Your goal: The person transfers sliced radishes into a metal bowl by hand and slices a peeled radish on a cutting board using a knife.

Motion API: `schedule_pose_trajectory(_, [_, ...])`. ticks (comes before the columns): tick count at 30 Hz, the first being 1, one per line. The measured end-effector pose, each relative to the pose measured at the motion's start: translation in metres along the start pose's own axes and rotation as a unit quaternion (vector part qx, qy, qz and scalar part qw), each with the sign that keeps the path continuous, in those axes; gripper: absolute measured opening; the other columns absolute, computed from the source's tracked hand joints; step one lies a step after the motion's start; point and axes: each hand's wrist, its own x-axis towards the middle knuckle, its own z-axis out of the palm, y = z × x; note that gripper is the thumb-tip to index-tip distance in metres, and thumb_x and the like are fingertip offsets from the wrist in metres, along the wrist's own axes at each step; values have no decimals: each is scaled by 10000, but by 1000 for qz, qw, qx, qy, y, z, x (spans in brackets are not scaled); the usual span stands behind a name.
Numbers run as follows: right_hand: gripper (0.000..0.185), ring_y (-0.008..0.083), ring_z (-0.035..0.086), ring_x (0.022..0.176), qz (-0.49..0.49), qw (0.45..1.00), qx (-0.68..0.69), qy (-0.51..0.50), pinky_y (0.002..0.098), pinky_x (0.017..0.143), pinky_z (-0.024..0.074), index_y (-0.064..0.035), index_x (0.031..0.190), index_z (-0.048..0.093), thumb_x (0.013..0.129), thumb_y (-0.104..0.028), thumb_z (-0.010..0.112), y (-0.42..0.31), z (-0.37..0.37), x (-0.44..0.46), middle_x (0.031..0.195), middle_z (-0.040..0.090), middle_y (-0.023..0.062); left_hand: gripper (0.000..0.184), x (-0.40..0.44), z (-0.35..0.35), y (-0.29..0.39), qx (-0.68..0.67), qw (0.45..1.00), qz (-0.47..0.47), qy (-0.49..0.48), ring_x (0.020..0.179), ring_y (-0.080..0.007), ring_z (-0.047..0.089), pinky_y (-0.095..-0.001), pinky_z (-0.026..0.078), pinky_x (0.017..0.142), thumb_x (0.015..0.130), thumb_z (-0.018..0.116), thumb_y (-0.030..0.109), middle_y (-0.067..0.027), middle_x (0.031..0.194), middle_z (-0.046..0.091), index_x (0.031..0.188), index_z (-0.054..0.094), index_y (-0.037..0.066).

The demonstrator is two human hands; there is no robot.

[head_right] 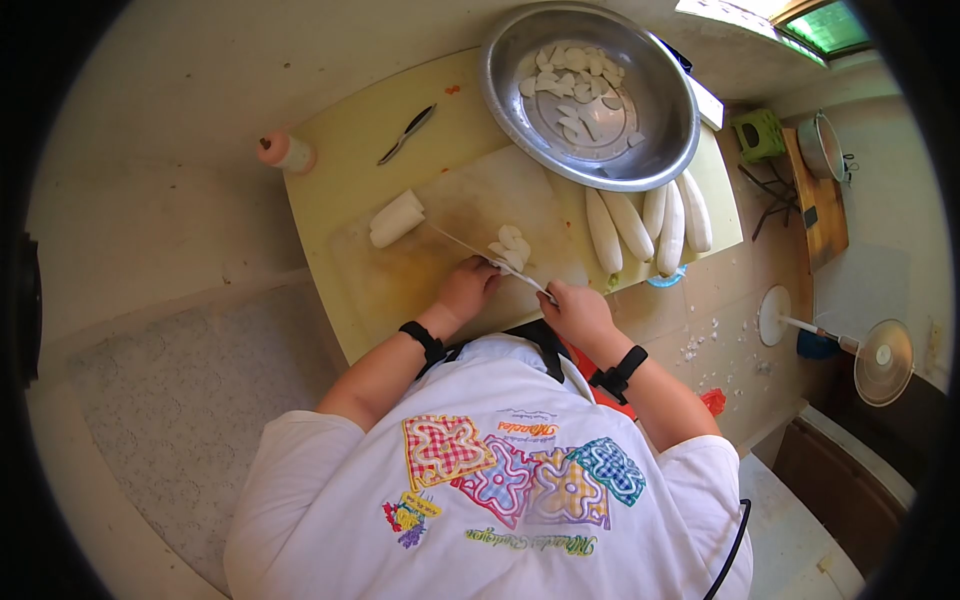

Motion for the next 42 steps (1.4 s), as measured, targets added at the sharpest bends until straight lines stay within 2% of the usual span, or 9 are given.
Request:
schedule_pose_trajectory(3, [269, 417, 618, 682, 13, 1000, -10, -15, 501, 611, 485, -49, 860, 620, 936, -306, 594, -1, -5, -5, 702, 630, 199, 129, -1, 2, -1, -2, 1000, 1, 7, 892, -359, 635, -453, 542, 783, 853, 645, 133, -160, 954, 646, 948, 697, 65])
schedule_pose_trajectory(9, [309, 427, 612, 669, 14, 1000, 5, -15, 519, 614, 487, -60, 834, 598, 954, -343, 564, -3, -7, -7, 680, 619, 203, 131, -1, 2, -2, -9, 1000, -6, 5, 913, -356, 640, -428, 539, 797, 850, 664, 127, -152, 995, 657, 944, 716, 53])
schedule_pose_trajectory(18, [307, 431, 612, 661, 8, 999, 7, -38, 523, 614, 486, -58, 838, 598, 958, -338, 562, 3, 0, 8, 675, 623, 201, 112, -1, 0, 1, -11, 1000, -3, 12, 873, -357, 639, -437, 544, 766, 850, 651, 119, -156, 947, 646, 925, 710, 59])
schedule_pose_trajectory(35, [254, 414, 621, 650, -14, 1000, -8, 4, 522, 600, 487, -71, 854, 568, 951, -306, 563, 2, 31, 18, 665, 625, 190, 163, -1, 5, -4, -12, 1000, -14, 16, 912, -368, 648, -444, 555, 787, 847, 660, 131, -172, 1046, 660, 989, 722, 81])
schedule_pose_trajectory(42, [274, 413, 624, 651, 4, 1000, -8, 7, 525, 596, 487, -76, 862, 570, 958, -332, 559, 0, 24, 21, 668, 631, 189, 118, -1, 5, -5, -19, 1000, -22, 10, 860, -369, 648, -454, 549, 746, 854, 661, 145, -157, 988, 658, 933, 699, 66])
